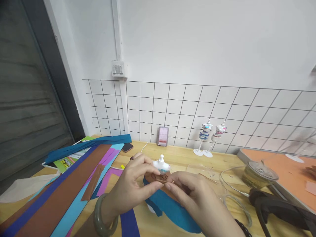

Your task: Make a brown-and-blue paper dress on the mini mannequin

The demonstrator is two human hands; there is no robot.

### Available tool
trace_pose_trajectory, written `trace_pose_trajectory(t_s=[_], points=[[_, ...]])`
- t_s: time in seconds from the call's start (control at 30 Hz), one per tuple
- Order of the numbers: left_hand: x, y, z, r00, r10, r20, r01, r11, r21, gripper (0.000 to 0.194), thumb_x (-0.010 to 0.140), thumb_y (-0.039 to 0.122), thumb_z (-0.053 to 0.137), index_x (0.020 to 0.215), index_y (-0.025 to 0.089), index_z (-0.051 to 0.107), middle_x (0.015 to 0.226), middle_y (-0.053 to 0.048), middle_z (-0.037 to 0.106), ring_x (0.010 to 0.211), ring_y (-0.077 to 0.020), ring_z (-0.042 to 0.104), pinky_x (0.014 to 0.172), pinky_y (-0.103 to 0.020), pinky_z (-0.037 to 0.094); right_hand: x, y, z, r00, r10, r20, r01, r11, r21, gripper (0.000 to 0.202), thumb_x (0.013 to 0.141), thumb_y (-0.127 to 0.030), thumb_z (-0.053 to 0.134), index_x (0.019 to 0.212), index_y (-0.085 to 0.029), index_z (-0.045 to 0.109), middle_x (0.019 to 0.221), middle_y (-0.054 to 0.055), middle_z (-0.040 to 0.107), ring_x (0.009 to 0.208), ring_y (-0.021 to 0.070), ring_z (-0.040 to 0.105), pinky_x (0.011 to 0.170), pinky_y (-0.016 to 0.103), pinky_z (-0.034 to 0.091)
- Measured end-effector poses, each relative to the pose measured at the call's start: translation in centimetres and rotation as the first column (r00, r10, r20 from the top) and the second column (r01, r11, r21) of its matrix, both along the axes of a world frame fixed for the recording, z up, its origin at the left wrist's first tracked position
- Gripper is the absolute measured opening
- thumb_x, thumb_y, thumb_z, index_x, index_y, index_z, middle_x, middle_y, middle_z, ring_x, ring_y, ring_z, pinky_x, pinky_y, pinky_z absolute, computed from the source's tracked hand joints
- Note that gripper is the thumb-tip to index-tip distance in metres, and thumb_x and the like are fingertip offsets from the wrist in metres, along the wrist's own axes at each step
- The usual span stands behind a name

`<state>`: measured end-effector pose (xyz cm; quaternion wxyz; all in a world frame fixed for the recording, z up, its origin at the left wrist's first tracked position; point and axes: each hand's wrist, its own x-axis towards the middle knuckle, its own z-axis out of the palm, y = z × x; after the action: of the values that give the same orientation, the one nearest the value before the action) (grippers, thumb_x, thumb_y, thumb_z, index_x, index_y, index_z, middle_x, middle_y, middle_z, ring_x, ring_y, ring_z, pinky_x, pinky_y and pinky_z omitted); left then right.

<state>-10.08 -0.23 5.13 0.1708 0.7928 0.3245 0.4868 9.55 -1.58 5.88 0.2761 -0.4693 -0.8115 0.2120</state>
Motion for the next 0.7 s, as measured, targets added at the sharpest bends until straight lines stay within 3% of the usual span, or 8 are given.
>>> trace_pose_trajectory(t_s=[0.03, 0.17, 0.33, 0.47, 0.57, 0.7], points=[[0.1, -0.1, 0.0, 1.0, -0.002, -0.016, 0.002, 1.0, 0.002, 0.001, 0.073, 0.018, 0.067, 0.073, 0.018, 0.066, 0.076, -0.003, 0.056, 0.08, -0.0175, 0.053, 0.073, -0.031, 0.043, 0.0, 0.0, 0.0, 1.0, 0.004, 0.003, -0.004, 1.0, 0.008, 0.029, 0.089, -0.043, 0.048, 0.074, -0.023, 0.063, 0.067, 0.0, 0.064, 0.062, 0.0146, 0.057, 0.056, 0.023, 0.045], [0.4, 0.0, -0.4, 0.999, -0.029, -0.028, 0.028, 0.999, -0.019, 0.012, 0.075, 0.013, 0.063, 0.063, 0.015, 0.062, 0.069, -0.002, 0.055, 0.072, -0.014, 0.051, 0.07, -0.029, 0.041, 0.2, 0.0, 0.1, 1.0, 0.02, -0.009, -0.02, 0.999, 0.027, 0.023, 0.086, -0.04, 0.052, 0.076, -0.024, 0.066, 0.072, 0.001, 0.066, 0.067, 0.015, 0.058, 0.06, 0.023, 0.048], [0.2, 0.1, -0.4, 0.997, -0.073, -0.014, 0.072, 0.995, -0.063, 0.012, 0.077, 0.013, 0.062, 0.065, 0.015, 0.061, 0.068, -0.001, 0.058, 0.072, -0.0132, 0.053, 0.072, -0.029, 0.04, 0.1, -0.3, -0.4, 0.985, 0.005, -0.171, -0.034, 0.985, -0.168, 0.017, 0.08, -0.037, 0.062, 0.093, -0.028, 0.067, 0.087, 0.0, 0.069, 0.077, 0.0152, 0.061, 0.068, 0.023, 0.049], [0.2, 0.1, -0.5, 0.996, -0.085, -0.012, 0.083, 0.992, -0.093, 0.013, 0.079, 0.017, 0.06, 0.066, 0.015, 0.062, 0.07, -0.002, 0.061, 0.074, -0.0134, 0.054, 0.071, -0.028, 0.041, -0.5, -0.7, -0.6, 0.966, 0.001, -0.258, -0.091, 0.937, -0.337, 0.026, 0.085, -0.046, 0.054, 0.093, -0.024, 0.066, 0.069, 0.0, 0.064, 0.057, 0.012, 0.053, 0.048, 0.02, 0.041], [0.2, 0.0, -0.6, 0.995, -0.093, -0.021, 0.09, 0.989, -0.117, 0.011, 0.078, 0.015, 0.061, 0.068, 0.016, 0.064, 0.071, -0.001, 0.061, 0.073, -0.0127, 0.055, 0.072, -0.028, 0.042, -0.8, -0.8, -0.4, 0.972, -0.019, -0.234, -0.053, 0.953, -0.297, 0.032, 0.087, -0.048, 0.049, 0.079, -0.022, 0.067, 0.061, -0.001, 0.058, 0.051, 0.0104, 0.046, 0.044, 0.02, 0.035], [0.3, 0.1, -0.7, 0.996, -0.082, -0.033, 0.077, 0.988, -0.137, 0.012, 0.077, 0.014, 0.06, 0.066, 0.016, 0.064, 0.071, -0.001, 0.061, 0.072, -0.012, 0.054, 0.072, -0.027, 0.042, -0.9, -0.5, -0.3, 0.967, 0.002, -0.255, -0.068, 0.966, -0.25, 0.033, 0.086, -0.047, 0.05, 0.072, -0.021, 0.065, 0.068, 0.0, 0.06, 0.063, 0.0128, 0.052, 0.056, 0.021, 0.042]])
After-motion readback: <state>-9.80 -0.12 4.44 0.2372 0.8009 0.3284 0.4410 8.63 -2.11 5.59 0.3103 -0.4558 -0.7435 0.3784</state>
